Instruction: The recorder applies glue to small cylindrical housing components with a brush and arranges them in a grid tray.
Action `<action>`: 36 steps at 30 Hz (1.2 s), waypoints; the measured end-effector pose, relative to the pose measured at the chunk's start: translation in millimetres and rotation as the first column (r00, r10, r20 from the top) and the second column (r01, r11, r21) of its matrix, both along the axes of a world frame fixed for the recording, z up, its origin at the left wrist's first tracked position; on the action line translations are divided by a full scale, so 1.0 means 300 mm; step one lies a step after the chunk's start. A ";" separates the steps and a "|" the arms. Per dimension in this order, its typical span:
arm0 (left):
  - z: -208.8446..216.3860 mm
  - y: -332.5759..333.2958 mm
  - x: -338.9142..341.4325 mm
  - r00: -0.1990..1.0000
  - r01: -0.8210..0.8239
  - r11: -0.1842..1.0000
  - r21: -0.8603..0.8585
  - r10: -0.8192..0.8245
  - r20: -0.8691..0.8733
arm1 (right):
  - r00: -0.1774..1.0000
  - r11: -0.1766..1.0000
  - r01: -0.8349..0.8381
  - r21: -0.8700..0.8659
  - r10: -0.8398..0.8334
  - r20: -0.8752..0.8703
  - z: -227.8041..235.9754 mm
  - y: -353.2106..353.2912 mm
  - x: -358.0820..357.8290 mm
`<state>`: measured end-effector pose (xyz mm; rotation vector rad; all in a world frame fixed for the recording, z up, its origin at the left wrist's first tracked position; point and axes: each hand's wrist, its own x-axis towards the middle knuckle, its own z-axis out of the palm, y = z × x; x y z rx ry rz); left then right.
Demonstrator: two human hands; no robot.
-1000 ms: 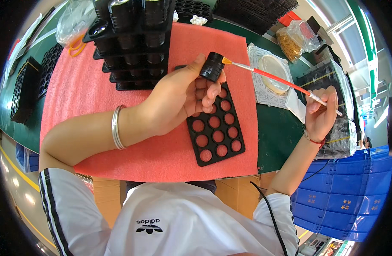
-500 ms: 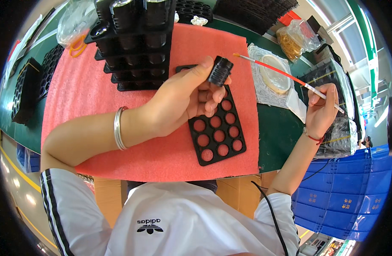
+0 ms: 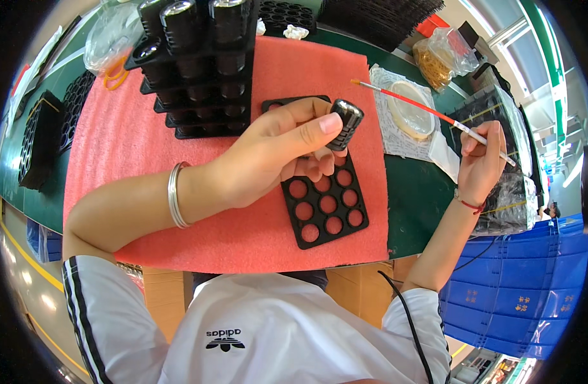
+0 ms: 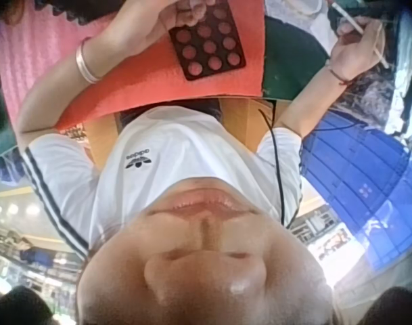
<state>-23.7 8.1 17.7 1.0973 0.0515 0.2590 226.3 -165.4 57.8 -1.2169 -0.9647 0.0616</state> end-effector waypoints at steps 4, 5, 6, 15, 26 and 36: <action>0.002 -0.006 -0.004 1.000 -0.002 1.000 0.020 0.002 -0.004 | 1.000 1.000 0.008 -0.003 -0.008 0.001 -0.002 -0.001 -0.002; -0.001 -0.009 -0.001 1.000 -0.022 0.999 0.042 0.022 -0.005 | 1.000 1.000 0.010 0.001 -0.010 0.005 -0.002 0.001 -0.002; -0.006 -0.012 0.002 0.999 -0.040 0.997 0.060 0.040 -0.006 | 1.000 1.000 0.013 0.001 -0.013 0.008 -0.003 0.001 -0.001; -0.006 -0.013 -0.001 1.000 -0.021 0.997 0.075 0.020 0.013 | 0.999 0.999 0.033 -0.022 -0.033 0.006 -0.007 -0.003 0.000; 0.000 -0.008 -0.009 0.999 0.041 0.992 0.122 -0.039 -0.017 | 0.998 0.997 0.064 -0.049 -0.062 0.031 -0.007 0.002 -0.001; 0.015 -0.009 -0.014 0.996 0.063 0.983 0.175 -0.050 -0.077 | 0.985 0.977 0.160 -0.142 -0.148 0.092 -0.010 0.010 -0.014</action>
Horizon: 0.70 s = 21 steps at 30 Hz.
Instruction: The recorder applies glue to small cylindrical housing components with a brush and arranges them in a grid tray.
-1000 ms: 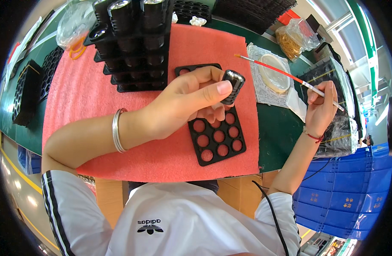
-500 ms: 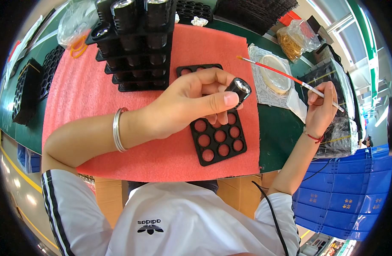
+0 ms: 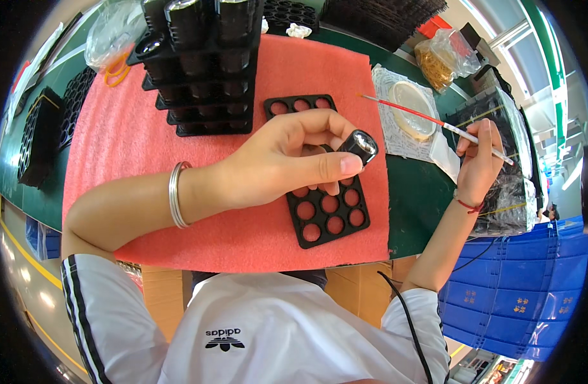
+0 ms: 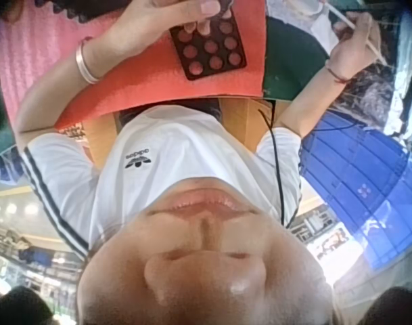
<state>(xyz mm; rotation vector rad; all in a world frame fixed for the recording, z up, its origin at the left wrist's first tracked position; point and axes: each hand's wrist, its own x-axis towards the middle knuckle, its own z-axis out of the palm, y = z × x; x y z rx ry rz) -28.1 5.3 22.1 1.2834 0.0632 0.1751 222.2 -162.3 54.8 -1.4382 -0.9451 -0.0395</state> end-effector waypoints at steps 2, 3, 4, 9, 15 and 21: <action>-0.003 -0.001 0.001 1.000 0.009 1.000 0.009 -0.009 -0.020 | 1.000 0.999 -0.005 -0.033 0.006 0.017 -0.003 0.003 -0.005; -0.004 0.000 0.002 1.000 0.013 1.000 0.015 -0.013 -0.028 | 1.000 0.999 -0.018 -0.045 0.019 0.021 -0.004 0.004 -0.007; -0.004 0.001 0.004 0.999 0.016 1.000 0.021 -0.016 -0.032 | 0.999 0.998 -0.030 -0.057 0.032 0.024 -0.004 0.005 -0.008; -0.021 0.000 0.010 0.998 0.018 0.999 0.051 -0.015 -0.057 | 0.999 0.998 -0.037 -0.050 0.039 0.027 -0.005 0.006 -0.007; -0.022 0.007 0.012 0.994 0.008 0.997 0.075 0.001 -0.110 | 0.998 0.998 -0.050 -0.047 0.052 0.036 -0.007 0.006 -0.004; -0.020 0.006 0.014 0.996 0.009 0.997 0.080 -0.001 -0.093 | 0.998 0.998 -0.052 -0.044 0.054 0.036 -0.006 0.006 -0.005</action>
